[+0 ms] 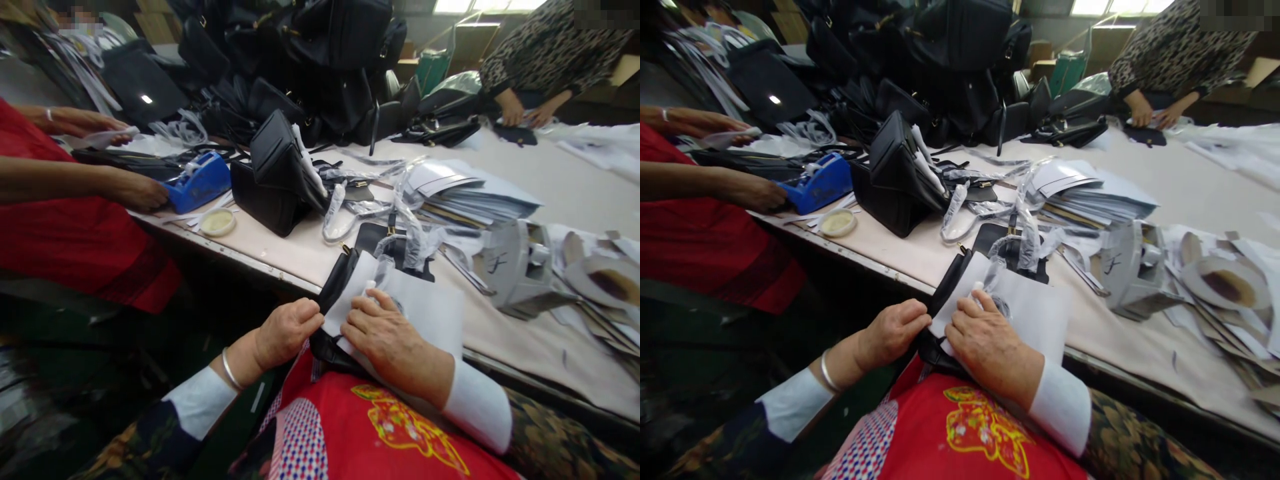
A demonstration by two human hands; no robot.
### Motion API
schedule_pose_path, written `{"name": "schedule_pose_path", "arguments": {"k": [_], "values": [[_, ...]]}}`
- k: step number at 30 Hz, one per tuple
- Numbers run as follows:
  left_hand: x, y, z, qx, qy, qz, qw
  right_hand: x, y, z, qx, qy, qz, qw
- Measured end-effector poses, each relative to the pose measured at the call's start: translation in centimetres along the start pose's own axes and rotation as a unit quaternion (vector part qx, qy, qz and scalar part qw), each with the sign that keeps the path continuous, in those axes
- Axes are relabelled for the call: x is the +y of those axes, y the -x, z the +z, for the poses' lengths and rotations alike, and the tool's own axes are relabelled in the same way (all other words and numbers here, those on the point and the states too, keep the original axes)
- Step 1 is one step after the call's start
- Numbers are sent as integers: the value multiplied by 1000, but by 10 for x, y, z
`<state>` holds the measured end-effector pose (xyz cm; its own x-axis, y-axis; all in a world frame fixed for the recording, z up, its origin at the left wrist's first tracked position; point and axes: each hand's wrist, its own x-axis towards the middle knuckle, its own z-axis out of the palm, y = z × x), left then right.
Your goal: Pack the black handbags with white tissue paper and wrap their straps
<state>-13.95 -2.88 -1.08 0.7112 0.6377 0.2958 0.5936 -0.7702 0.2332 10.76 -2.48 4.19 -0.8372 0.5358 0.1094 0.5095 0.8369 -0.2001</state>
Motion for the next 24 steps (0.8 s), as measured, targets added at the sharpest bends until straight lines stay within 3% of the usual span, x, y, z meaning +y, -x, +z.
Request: {"name": "schedule_pose_path", "arguments": {"k": [3, 6, 9, 12, 14, 18, 20, 22, 24], "values": [[0, -2, -12, -30, 78, -33, 996, 1, 2, -3, 3, -10, -10, 1000], [-1, -16, -36, -67, 207, -57, 974, 7, 16, -13, 63, -27, 0, 998], [-4, -43, -48, -3, 236, -65, 970, 20, 42, -20, 183, -24, 92, 979], [-4, -73, -32, 76, 172, -41, 981, 36, 77, -15, 289, -19, 231, 929], [-3, -90, -12, 47, 113, -13, 992, 43, 102, -4, 331, -41, 341, 879], [2, -111, 8, -81, 11, -33, 996, 37, 143, 20, 312, -226, 550, 741], [8, -122, 1, -64, -16, -45, 997, 28, 150, 24, 271, -360, 569, 688], [19, -138, -11, -14, -9, -16, 1000, 21, 149, 20, 248, -432, 535, 682], [35, -159, -19, 1, 31, 53, 998, 17, 143, 11, 257, -416, 485, 725]]}}
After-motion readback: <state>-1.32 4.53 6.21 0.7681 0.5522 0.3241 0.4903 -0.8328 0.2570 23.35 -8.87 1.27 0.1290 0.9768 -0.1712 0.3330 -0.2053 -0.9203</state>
